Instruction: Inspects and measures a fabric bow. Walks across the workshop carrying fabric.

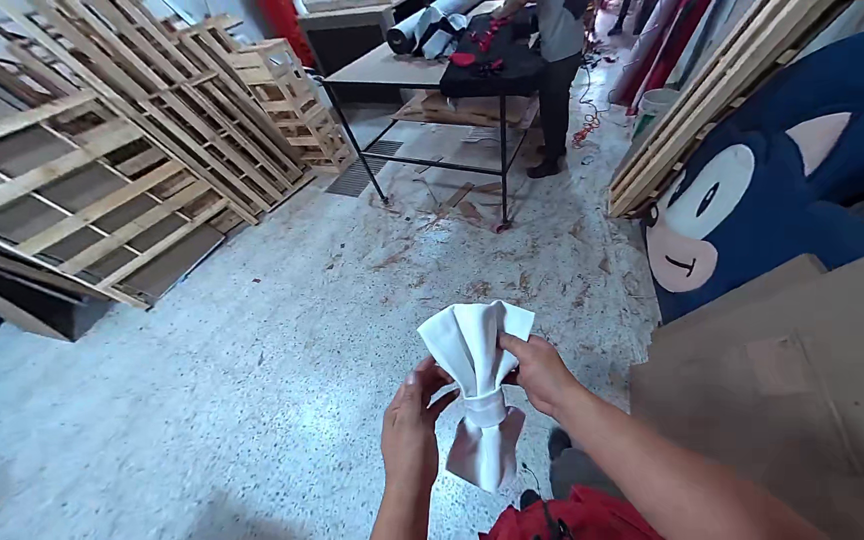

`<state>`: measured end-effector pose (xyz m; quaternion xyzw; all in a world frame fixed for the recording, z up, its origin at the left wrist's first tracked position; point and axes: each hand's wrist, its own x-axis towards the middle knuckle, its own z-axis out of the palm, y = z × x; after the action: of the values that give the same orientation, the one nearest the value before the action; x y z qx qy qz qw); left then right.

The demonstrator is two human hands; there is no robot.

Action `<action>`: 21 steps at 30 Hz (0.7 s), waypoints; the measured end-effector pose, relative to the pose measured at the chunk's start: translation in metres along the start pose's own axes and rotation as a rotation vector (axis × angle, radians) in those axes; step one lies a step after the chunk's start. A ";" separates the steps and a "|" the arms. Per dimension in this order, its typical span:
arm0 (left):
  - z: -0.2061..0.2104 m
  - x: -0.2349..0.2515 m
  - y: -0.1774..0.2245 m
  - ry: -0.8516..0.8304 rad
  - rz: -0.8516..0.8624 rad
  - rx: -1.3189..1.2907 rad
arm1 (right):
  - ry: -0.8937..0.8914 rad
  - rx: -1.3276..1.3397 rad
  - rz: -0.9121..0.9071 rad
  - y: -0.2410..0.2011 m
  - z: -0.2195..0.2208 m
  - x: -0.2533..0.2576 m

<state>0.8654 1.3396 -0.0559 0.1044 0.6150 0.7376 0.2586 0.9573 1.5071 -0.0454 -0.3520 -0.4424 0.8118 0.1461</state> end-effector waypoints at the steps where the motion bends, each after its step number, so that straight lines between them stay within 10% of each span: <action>1: -0.002 0.023 0.004 -0.006 0.006 0.017 | 0.014 -0.026 0.008 -0.002 0.010 0.020; 8: 0.006 0.200 0.023 0.292 0.144 -0.151 | -0.039 0.005 0.061 -0.047 0.080 0.185; 21: -0.103 0.444 0.091 0.126 -0.088 -0.045 | -0.393 -0.231 0.172 -0.139 0.287 0.465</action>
<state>0.4186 1.4687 -0.0644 0.0247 0.6175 0.7441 0.2539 0.4160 1.6638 -0.0335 -0.2381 -0.5204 0.8183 -0.0536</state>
